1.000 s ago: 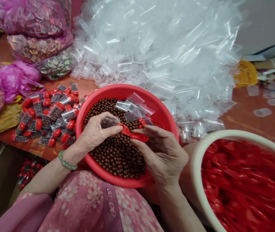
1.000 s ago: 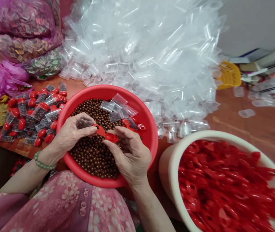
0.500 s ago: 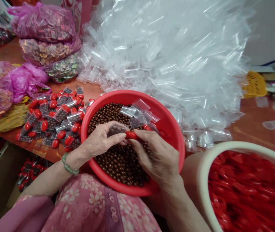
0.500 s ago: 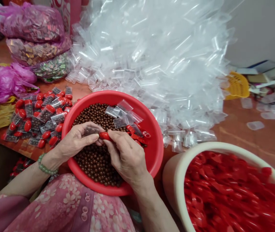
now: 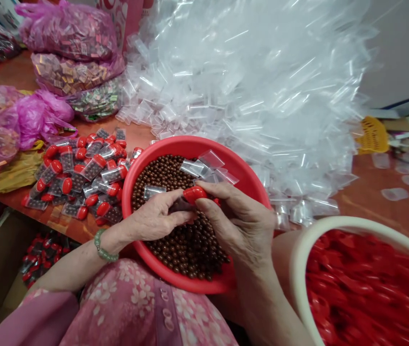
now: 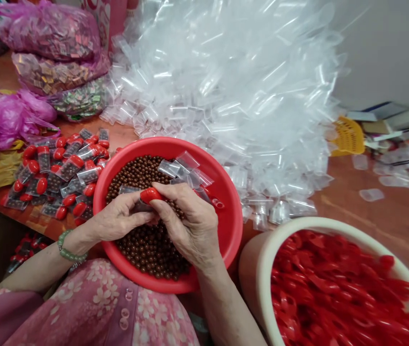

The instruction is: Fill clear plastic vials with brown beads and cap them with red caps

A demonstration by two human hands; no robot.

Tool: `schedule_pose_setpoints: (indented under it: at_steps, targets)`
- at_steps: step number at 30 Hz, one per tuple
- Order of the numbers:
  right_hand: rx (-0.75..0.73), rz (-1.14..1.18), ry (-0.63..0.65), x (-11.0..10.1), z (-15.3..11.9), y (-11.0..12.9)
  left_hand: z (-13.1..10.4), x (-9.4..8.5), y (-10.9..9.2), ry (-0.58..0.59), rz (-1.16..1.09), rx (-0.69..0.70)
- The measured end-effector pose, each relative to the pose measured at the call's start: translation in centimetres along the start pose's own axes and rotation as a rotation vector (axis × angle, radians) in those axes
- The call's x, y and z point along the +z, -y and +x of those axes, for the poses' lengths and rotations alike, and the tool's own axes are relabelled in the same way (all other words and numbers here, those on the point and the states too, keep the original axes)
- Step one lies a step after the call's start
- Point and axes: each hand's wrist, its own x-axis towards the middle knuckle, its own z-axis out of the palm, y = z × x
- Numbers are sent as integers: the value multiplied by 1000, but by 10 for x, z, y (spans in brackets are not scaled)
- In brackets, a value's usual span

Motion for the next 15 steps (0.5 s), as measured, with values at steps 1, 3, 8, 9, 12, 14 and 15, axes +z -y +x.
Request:
schedule_pose_setpoints:
  at_steps: [1,3,8,9,12,14,15]
  targets:
    - [-6,-26,13,-1,-1,-1,0,0,0,3,16,-1]
    - [-31,-80,20,-3,-1,-1,0,-1,0,3,38,-28]
    - [-91,-191,51,-8,0,1,0,-3,-3,0,83,-51]
    - [-94,-211,67,-9,1,2,0,-3,-4,2,84,-53]
    - [-122,-255,94,-9,4,4,0,-2,-4,-2,57,-92]
    - [-161,-273,114,-9,4,5,0,-2,-3,9,35,-125]
    - [-183,-286,126,-9,4,5,0,-3,-2,26,19,-133]
